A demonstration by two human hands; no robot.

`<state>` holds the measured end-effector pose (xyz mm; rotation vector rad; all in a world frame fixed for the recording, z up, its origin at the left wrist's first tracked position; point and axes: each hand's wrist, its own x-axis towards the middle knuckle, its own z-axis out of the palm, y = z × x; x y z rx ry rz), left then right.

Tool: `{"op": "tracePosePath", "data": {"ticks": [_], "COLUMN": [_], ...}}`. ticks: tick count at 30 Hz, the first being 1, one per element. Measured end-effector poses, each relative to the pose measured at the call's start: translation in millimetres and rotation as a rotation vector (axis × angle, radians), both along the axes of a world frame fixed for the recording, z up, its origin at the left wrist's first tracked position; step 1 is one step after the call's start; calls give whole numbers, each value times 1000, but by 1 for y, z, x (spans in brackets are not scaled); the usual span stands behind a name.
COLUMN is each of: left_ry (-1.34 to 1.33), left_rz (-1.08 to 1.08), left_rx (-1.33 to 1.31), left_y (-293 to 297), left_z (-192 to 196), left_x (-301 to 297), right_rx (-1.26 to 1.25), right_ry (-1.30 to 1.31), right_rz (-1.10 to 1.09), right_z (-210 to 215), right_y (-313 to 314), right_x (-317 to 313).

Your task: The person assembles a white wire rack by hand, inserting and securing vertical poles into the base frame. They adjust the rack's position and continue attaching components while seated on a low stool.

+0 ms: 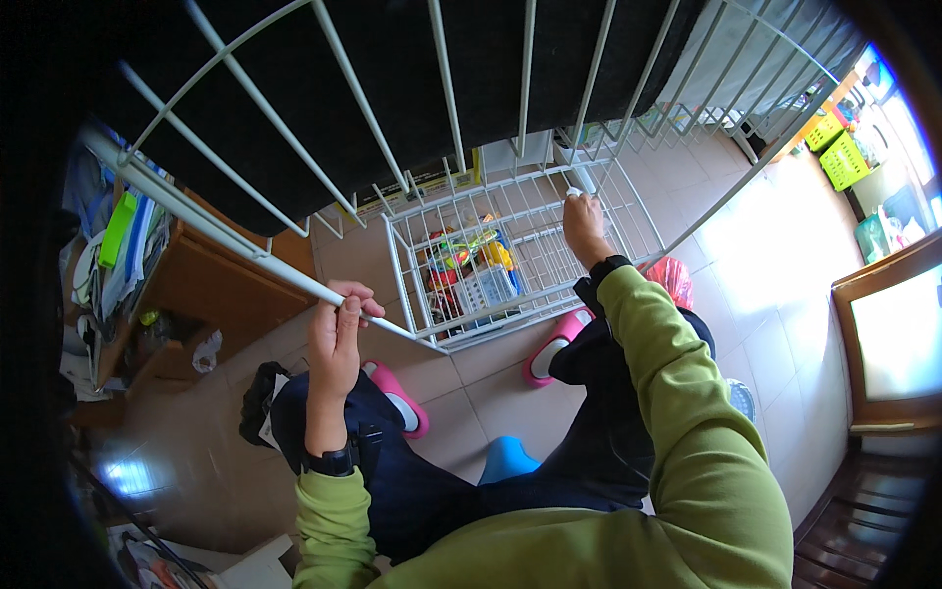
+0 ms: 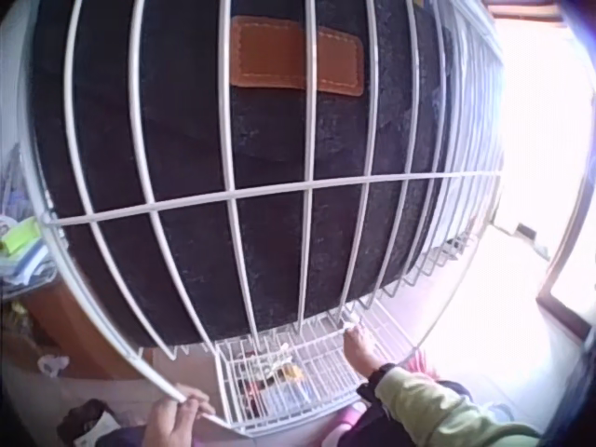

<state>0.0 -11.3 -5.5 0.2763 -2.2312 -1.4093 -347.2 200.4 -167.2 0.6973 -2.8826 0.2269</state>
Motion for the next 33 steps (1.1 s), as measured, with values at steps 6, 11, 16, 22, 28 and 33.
{"op": "tracePosePath", "data": {"ticks": [6,11,16,22,28,33], "left_ry": [55,64,62,61,50,4], "left_rz": [14,10,6,0,-4,-12], "left_rx": [6,17,4,8,1,44], "left_y": [3,3,2,1,1,2], "left_z": [1,0,0,-2,1,3], "left_x": [-3,-2,-2,-2,-2,0], "right_rx": [4,-112,-339,-356,-402,-364], "right_ry": [20,44,-126,-233,-308,-350], "right_rz": [130,333,243,380,597,772], "right_z": [2,-17,-9,-22,-18,-25], "right_y": [-10,-50,-54,-99,-150,-183], "right_x": [8,52,49,88,125,165]}}
